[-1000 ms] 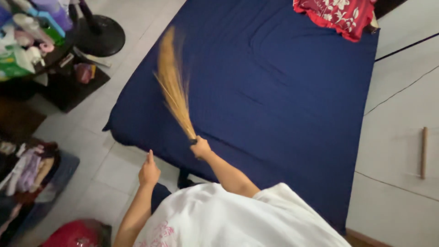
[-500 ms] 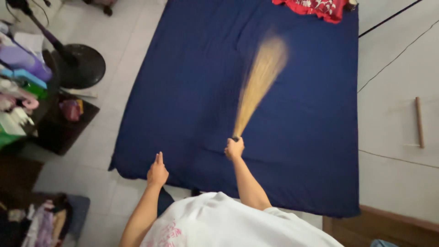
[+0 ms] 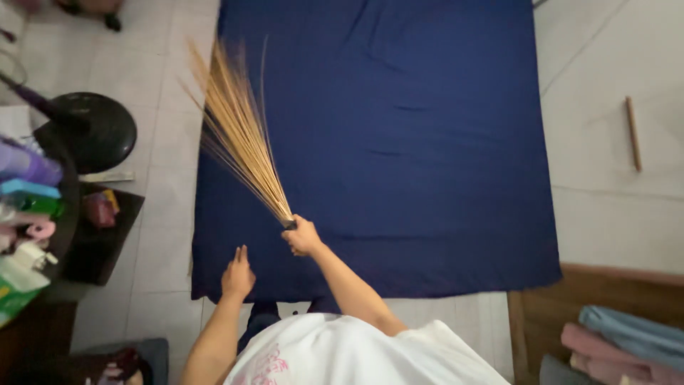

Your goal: The person uses a straw broom to repeatedly sweep and pat a blue bedsheet on a bed. They occasionally adjust the sheet with their hands while continuing to sweep the surface.

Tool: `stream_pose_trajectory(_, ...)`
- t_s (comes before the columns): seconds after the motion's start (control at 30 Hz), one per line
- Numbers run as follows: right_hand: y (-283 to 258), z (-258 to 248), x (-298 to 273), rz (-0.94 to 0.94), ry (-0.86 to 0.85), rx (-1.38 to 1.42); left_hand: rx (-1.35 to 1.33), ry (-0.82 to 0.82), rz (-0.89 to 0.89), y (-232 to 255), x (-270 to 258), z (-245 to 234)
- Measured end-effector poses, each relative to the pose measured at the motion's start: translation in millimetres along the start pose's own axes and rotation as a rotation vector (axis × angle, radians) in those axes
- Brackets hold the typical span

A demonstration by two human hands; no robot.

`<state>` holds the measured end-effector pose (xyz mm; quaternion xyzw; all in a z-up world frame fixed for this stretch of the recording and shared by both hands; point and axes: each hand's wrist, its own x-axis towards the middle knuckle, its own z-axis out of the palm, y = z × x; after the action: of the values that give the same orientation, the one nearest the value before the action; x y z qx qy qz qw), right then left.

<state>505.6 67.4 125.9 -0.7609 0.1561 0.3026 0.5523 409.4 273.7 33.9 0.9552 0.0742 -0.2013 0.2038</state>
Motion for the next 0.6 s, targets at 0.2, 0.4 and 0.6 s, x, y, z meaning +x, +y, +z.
stream_pose_trajectory(0.2,41,-77,-18,-0.093,0.373,0.152,0.05,-0.083,0.112,24,62,6)
stream_pose_trajectory(0.4,83,-162,5,0.079,0.698,0.672,0.145,-0.229,0.057,69,110,3)
stream_pose_trajectory(0.6,59,-194,118,0.114,0.66,0.647,0.154,-0.237,0.016,95,149,15)
